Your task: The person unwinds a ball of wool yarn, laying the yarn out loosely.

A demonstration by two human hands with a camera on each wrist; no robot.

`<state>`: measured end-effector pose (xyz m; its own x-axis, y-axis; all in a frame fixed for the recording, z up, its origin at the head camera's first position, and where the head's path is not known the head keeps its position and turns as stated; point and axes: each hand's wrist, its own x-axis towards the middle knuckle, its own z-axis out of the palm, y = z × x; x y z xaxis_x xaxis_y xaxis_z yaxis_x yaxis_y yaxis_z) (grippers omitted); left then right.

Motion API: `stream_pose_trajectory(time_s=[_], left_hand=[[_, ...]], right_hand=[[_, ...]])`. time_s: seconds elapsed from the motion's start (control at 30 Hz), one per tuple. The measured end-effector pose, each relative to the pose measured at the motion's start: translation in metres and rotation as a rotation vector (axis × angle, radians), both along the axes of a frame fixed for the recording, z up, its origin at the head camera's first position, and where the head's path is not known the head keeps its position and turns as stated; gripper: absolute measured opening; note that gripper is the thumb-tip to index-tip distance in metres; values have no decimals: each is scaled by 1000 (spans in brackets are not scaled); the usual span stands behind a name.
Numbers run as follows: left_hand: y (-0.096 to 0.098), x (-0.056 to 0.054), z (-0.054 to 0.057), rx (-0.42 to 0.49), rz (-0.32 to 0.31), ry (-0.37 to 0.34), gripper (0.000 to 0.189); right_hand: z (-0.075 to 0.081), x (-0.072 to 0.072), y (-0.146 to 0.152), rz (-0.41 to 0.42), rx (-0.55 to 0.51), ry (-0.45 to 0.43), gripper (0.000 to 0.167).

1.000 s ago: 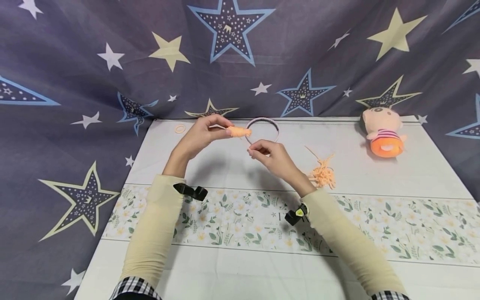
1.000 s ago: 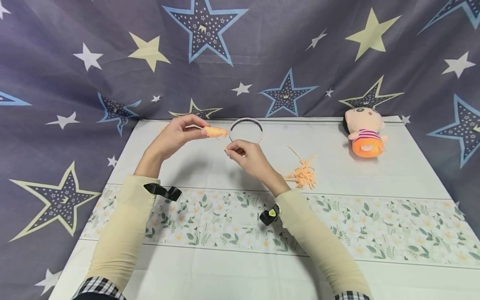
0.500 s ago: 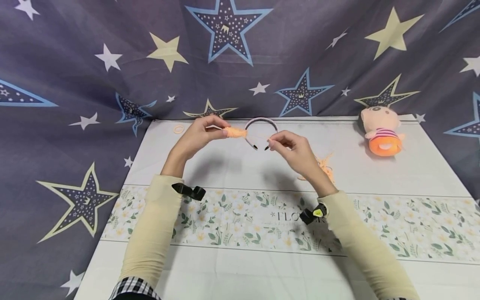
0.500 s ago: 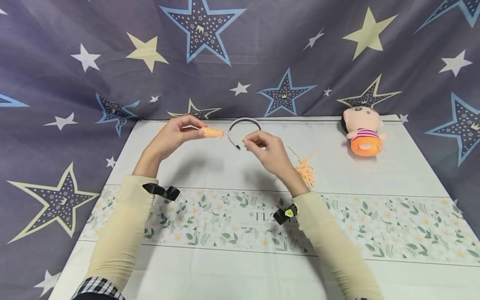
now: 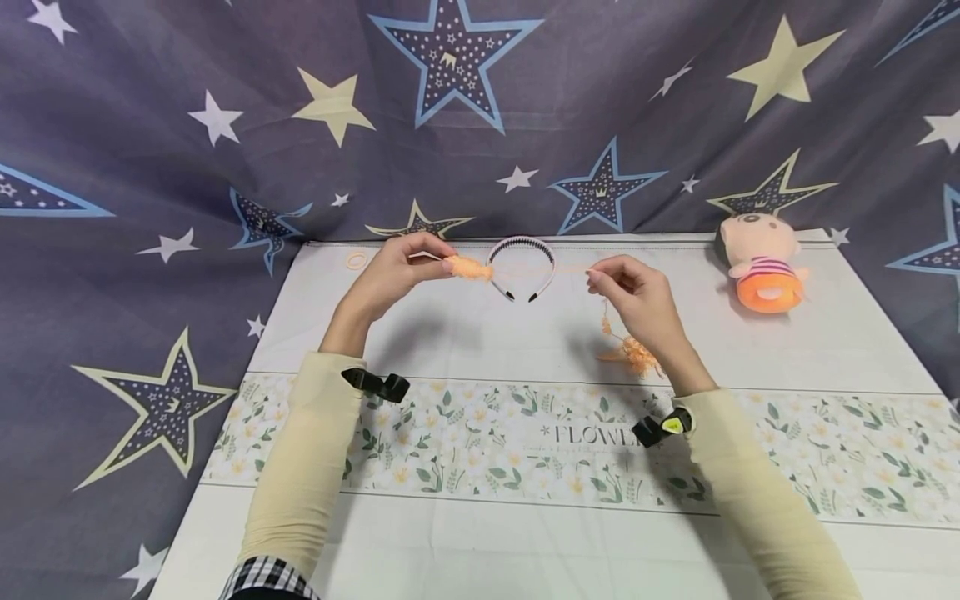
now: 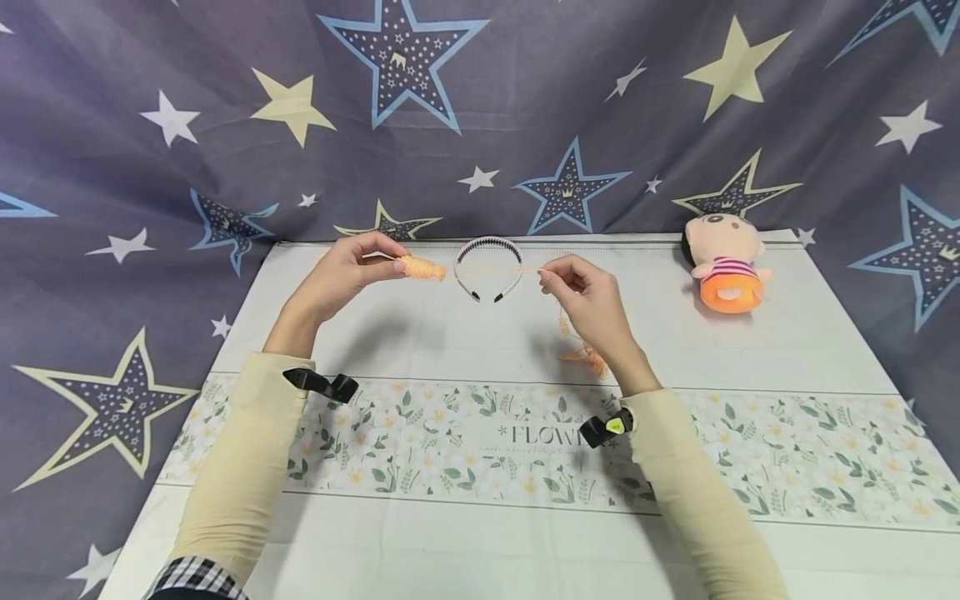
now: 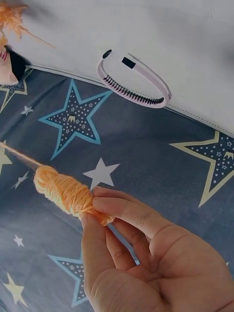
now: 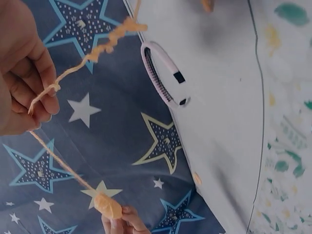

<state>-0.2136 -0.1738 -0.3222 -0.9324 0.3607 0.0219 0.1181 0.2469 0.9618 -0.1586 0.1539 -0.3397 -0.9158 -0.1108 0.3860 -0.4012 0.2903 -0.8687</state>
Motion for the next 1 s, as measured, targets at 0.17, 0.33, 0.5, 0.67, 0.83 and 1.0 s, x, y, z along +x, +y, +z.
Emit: stream_pose_trajectory(time_s=[0.17,0.33,0.5,0.67,0.83,1.0], left_hand=[[-2,-1,-1,-14,16,-2,21],[-3,-1,-1,-5,28,1,20],[-6,-1,-1,9,36,-4,19],[-9,0,-2,15,42,-9,19],[-12,-2,-4,4,52,-7,19],[-15,-4,-6,16,52,-9,18]], right_hand=[[-4,0,13,-43,3,2,15],[-5,1,29,-100,6,-1,14],[-8,3,48,-155,15,-6,19],[-28,-3,78,-219,19,-2,19],[-45,-4,108,-318,67,-44,22],[-51,2,131,-401,125,-81,24]])
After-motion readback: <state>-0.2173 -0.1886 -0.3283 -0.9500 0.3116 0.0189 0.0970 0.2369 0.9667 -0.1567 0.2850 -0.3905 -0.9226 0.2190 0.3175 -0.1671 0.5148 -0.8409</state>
